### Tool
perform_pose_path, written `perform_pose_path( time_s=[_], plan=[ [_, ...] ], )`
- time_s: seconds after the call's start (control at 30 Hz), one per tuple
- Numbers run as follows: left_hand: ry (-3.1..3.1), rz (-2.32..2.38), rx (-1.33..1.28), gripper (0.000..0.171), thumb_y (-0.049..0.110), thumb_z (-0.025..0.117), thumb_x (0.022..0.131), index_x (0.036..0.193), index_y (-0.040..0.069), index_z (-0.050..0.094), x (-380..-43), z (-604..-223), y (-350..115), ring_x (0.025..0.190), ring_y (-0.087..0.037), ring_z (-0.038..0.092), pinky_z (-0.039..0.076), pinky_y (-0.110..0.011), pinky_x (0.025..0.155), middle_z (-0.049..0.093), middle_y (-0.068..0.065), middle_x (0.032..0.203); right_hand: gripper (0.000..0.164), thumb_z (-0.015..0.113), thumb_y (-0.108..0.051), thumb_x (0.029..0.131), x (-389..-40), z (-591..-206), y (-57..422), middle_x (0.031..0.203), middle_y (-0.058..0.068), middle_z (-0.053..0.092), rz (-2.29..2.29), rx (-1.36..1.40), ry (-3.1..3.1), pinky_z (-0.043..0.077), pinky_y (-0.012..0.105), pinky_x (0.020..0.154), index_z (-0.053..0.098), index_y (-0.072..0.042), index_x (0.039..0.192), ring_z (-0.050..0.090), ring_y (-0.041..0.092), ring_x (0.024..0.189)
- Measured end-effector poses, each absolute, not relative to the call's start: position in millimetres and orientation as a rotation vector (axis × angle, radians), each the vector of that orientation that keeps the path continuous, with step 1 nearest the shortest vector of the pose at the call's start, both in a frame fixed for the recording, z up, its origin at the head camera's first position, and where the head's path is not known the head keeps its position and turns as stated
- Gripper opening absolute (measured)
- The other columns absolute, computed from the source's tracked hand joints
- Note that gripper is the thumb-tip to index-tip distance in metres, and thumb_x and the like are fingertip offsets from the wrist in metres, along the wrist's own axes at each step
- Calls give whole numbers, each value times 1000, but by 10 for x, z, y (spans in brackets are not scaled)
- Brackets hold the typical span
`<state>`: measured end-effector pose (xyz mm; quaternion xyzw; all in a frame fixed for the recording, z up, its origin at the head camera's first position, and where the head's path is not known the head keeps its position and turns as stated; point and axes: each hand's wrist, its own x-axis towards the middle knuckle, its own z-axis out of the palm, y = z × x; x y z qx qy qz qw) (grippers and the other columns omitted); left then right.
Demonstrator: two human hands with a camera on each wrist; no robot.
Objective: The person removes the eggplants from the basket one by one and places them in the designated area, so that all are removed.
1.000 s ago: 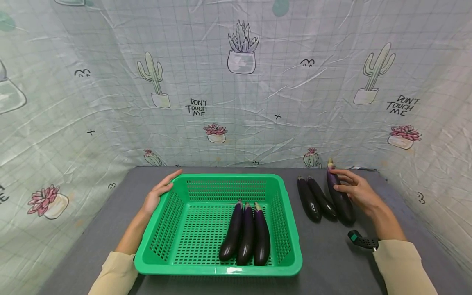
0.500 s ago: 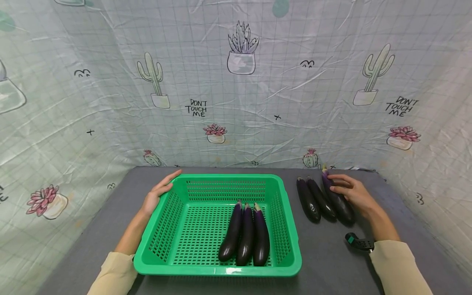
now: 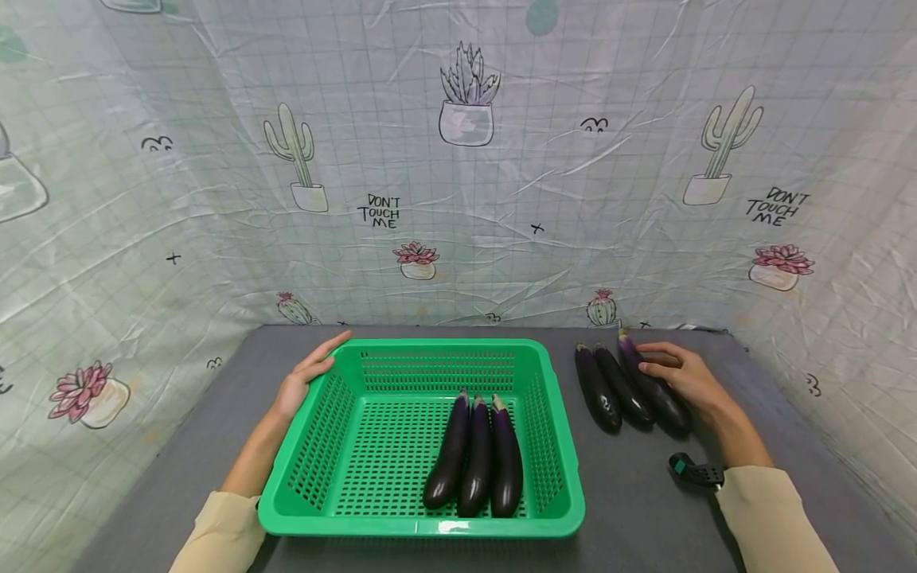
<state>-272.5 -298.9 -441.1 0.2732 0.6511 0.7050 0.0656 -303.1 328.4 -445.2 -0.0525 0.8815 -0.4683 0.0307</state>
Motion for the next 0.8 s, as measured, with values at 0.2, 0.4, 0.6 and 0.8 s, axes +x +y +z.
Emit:
perform_pose_path(
  time_s=[0.2, 0.4, 0.6, 0.8],
  plan=[
    [1985, 2119, 828, 54, 10, 21, 114, 166, 1, 10, -2720, -4406, -2989, 131, -7, 60, 53, -23, 104, 35, 21, 155, 56, 59, -30, 107, -3039, -4460, 3293, 150, 33, 50, -1414, -180, 2744, 52, 23, 91, 48, 4, 151, 54, -15, 102],
    [2011, 2109, 827, 54, 10, 21, 114, 166, 0, 10, -2723, -4404, -2984, 131, -6, 60, 53, -23, 104, 34, 21, 155, 54, 60, -31, 106, -3044, -4476, 3294, 147, 31, 54, -1391, -188, 2768, 50, 16, 86, 51, 2, 149, 57, -11, 102],
    [2051, 2091, 831, 54, 10, 22, 114, 165, -1, 11, -2732, -4408, -2983, 131, -5, 59, 53, -22, 104, 32, 20, 156, 54, 60, -34, 106, -3029, -4466, 3302, 145, 30, 56, -1357, -191, 2786, 52, 27, 91, 53, 1, 147, 64, 9, 114],
    [1997, 2118, 837, 54, 10, 21, 114, 166, 1, 11, -2728, -4420, -2993, 130, -7, 60, 54, -23, 103, 33, 19, 156, 56, 62, -37, 105, -3025, -4453, 3291, 143, 29, 58, -1330, -199, 2781, 52, 26, 90, 54, 0, 146, 62, 5, 111]
  ],
)
